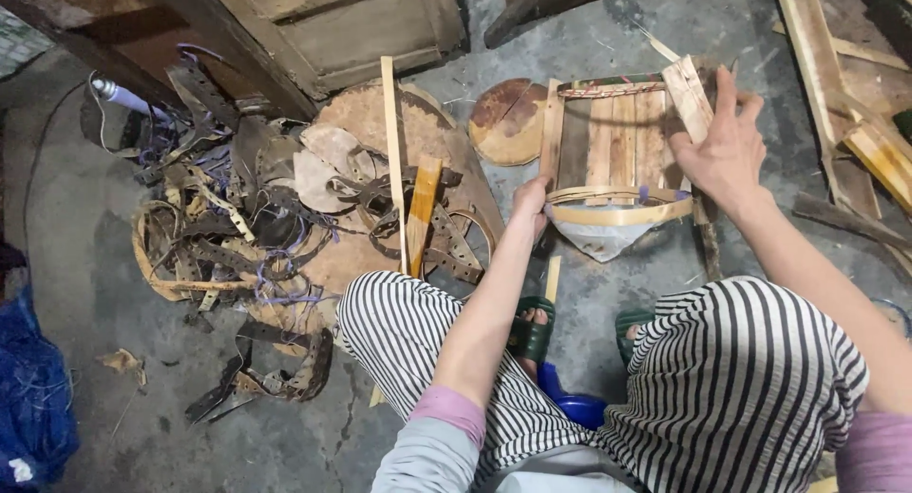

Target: Assembling a bamboo frame by fitting strips into a wooden structure

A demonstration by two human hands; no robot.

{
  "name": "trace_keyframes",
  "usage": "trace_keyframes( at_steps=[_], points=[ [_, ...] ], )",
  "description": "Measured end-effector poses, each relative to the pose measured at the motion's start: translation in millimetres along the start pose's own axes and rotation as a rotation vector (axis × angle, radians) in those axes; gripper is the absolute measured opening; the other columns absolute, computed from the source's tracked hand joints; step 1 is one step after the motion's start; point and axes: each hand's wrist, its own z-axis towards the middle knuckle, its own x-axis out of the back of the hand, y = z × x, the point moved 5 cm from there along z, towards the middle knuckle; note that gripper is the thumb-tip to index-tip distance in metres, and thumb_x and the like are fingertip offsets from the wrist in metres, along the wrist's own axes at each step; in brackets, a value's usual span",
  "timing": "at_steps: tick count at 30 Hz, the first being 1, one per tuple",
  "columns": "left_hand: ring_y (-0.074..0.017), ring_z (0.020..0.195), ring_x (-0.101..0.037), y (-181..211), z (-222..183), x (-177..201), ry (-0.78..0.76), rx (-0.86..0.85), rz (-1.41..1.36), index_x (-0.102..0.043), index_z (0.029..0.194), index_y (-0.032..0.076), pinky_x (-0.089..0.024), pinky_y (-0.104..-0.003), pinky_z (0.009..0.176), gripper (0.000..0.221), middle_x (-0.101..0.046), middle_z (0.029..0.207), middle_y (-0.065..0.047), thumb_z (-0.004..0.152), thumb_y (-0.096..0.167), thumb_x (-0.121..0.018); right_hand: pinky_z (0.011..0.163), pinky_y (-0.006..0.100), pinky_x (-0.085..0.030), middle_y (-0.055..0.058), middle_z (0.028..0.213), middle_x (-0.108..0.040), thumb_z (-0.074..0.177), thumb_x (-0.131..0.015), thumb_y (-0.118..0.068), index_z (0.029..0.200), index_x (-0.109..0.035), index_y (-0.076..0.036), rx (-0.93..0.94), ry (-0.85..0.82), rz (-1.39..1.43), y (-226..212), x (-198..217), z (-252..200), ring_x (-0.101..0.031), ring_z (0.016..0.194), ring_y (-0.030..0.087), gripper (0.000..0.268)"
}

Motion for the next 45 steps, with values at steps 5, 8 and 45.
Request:
trace_keyframes(
  at_steps=[5, 8, 45],
  points=[
    [-0.0208, 0.069, -0.063, 7, -7, -6, 0.042, 0.030, -0.082, -0.073, 0.117, -0.003, -0.044, -0.035, 0.044, 0.045, -0.072, 0.107, -0.012, 0.083, 0.025, -0.075, 0.079, 0.067, -0.048, 0.033, 0.135, -0.036, 0.090, -0.064, -0.022, 0.163, -0.020, -0.013, -0.046, 0.016, -0.054, 14, -3, -3, -0.061, 0.084, 0.056, 0.085],
    [-0.0165, 0.056, -0.057, 13, -17, -9, 0.026, 0.012, -0.080, -0.072, 0.116, -0.001, -0.035, -0.030, 0.033, 0.041, -0.068, 0.096, -0.009, 0.089, 0.030, -0.069, 0.065, 0.059, -0.051, 0.031, 0.135, -0.036, 0.090, -0.064, -0.017, 0.161, -0.018, -0.011, 0.006, 0.046, -0.067, 17, -5, -5, -0.061, 0.075, 0.044, 0.085],
    [-0.0105, 0.051, -0.047, -13, -1, 7, -0.272, 0.005, -0.258, -0.068, 0.116, 0.015, -0.030, -0.023, 0.037, 0.029, -0.072, 0.095, -0.005, 0.106, 0.035, -0.050, 0.128, 0.055, -0.014, 0.026, 0.169, 0.002, 0.102, -0.064, -0.017, 0.162, 0.016, -0.026, -0.341, -0.415, 0.071, -32, 33, -20, -0.015, 0.153, 0.042, 0.100]
  ],
)
